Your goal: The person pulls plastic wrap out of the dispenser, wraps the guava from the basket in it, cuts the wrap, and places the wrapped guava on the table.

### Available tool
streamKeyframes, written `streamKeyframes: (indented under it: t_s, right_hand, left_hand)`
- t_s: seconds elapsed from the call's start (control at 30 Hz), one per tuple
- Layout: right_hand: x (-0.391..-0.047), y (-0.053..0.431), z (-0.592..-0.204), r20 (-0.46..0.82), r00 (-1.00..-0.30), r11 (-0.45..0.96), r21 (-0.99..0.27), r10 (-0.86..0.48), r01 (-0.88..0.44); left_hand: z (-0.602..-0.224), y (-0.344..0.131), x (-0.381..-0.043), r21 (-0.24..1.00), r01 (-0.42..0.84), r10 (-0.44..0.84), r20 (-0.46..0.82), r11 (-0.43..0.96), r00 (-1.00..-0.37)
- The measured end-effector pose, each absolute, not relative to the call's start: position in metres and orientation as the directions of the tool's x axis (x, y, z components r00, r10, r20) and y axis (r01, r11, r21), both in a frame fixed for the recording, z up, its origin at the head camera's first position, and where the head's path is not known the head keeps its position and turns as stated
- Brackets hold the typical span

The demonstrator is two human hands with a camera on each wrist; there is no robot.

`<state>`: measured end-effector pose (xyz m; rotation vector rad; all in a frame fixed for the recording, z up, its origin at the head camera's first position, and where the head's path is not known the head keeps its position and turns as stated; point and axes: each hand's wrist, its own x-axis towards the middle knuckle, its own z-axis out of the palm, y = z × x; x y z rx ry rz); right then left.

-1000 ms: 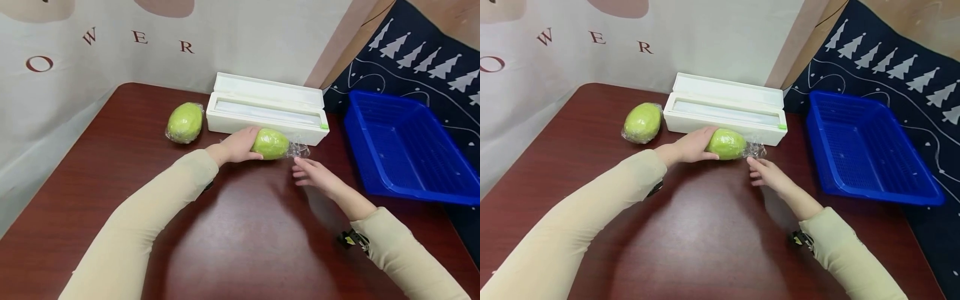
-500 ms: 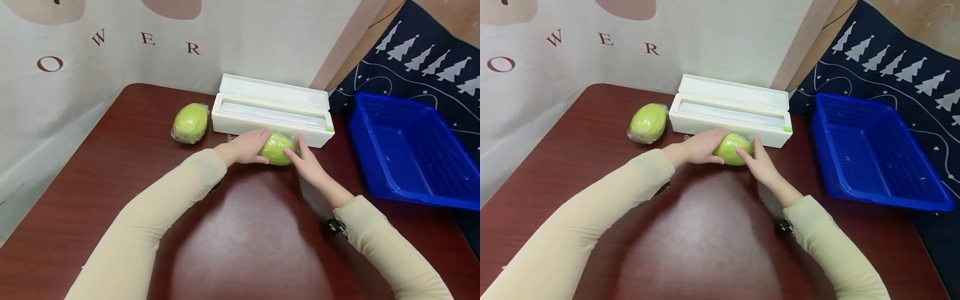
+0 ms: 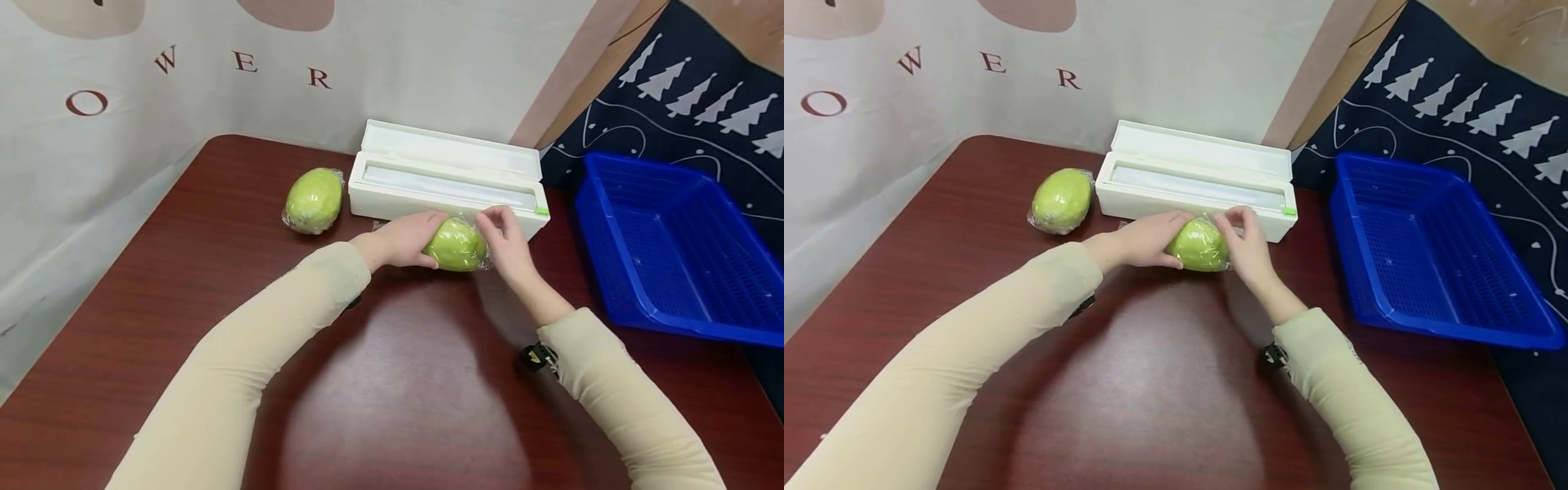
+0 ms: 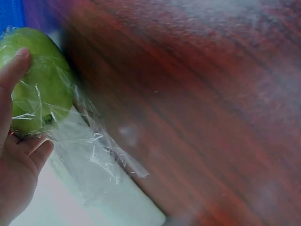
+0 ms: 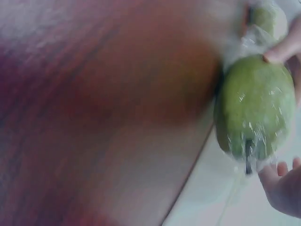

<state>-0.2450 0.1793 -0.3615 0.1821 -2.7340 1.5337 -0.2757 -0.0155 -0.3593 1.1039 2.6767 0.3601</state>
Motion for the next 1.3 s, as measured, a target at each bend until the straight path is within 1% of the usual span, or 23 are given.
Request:
streamKeyframes:
  t_s: [0.07,0.13,0.23,0.3,0.37,0.47,0.63,0.7,0.9,1.03,1.2,1.3]
  right_hand:
    - [-0.245,0.184,-0.359,0.041,-0.991,0.525,-0.845,-0.130,-0.104]
    - [-0.246,0.188,-0.359,-0.003,-0.975,0.582,-0.802,-0.224,-0.131]
    - [-0.245,0.188,-0.365,-0.055,-0.917,0.700,-0.665,-0.395,-0.261]
    - [-0.245,0.185,-0.370,-0.044,-0.885,0.738,-0.571,-0.464,-0.359]
    - [-0.245,0.181,-0.372,-0.004,-0.867,0.754,-0.495,-0.499,-0.432]
    - [-0.245,0.177,-0.373,0.033,-0.861,0.765,-0.441,-0.508,-0.469]
    - [-0.246,0.176,-0.372,0.026,-0.861,0.772,-0.430,-0.507,-0.468]
    - [-0.246,0.179,-0.372,0.034,-0.863,0.771,-0.434,-0.504,-0.467]
    - [-0.246,0.188,-0.376,0.068,-0.862,0.761,-0.439,-0.502,-0.478]
    - [-0.245,0.190,-0.375,0.066,-0.860,0.755,-0.449,-0.505,-0.478]
    - [-0.244,0.190,-0.375,0.063,-0.859,0.756,-0.445,-0.509,-0.480]
    - [-0.244,0.191,-0.376,0.064,-0.857,0.755,-0.442,-0.511,-0.484]
  left_hand:
    - [-0.360,-0.017,-0.276,0.326,0.648,0.708,-0.108,0.688,-0.697]
    - [-0.361,-0.019,-0.276,0.324,0.650,0.708,-0.104,0.688,-0.698]
    - [-0.361,-0.019,-0.276,0.318,0.661,0.717,-0.093,0.679,-0.691]
    - [-0.362,-0.019,-0.275,0.316,0.667,0.721,-0.090,0.675,-0.687]
    - [-0.362,-0.019,-0.274,0.326,0.665,0.722,-0.091,0.672,-0.686]
    - [-0.364,-0.022,-0.272,0.359,0.643,0.715,-0.108,0.676,-0.691]
    - [-0.369,-0.036,-0.267,0.413,0.591,0.694,-0.160,0.693,-0.702]
    - [-0.372,-0.044,-0.266,0.380,0.590,0.683,-0.177,0.712,-0.709]
    - [-0.382,-0.068,-0.265,0.211,0.609,0.644,-0.226,0.765,-0.731]
    - [-0.384,-0.077,-0.264,0.144,0.588,0.605,-0.232,0.796,-0.762]
    - [-0.382,-0.082,-0.265,0.079,0.598,0.602,-0.183,0.797,-0.778]
    - [-0.379,-0.084,-0.268,0.087,0.592,0.598,-0.124,0.802,-0.792]
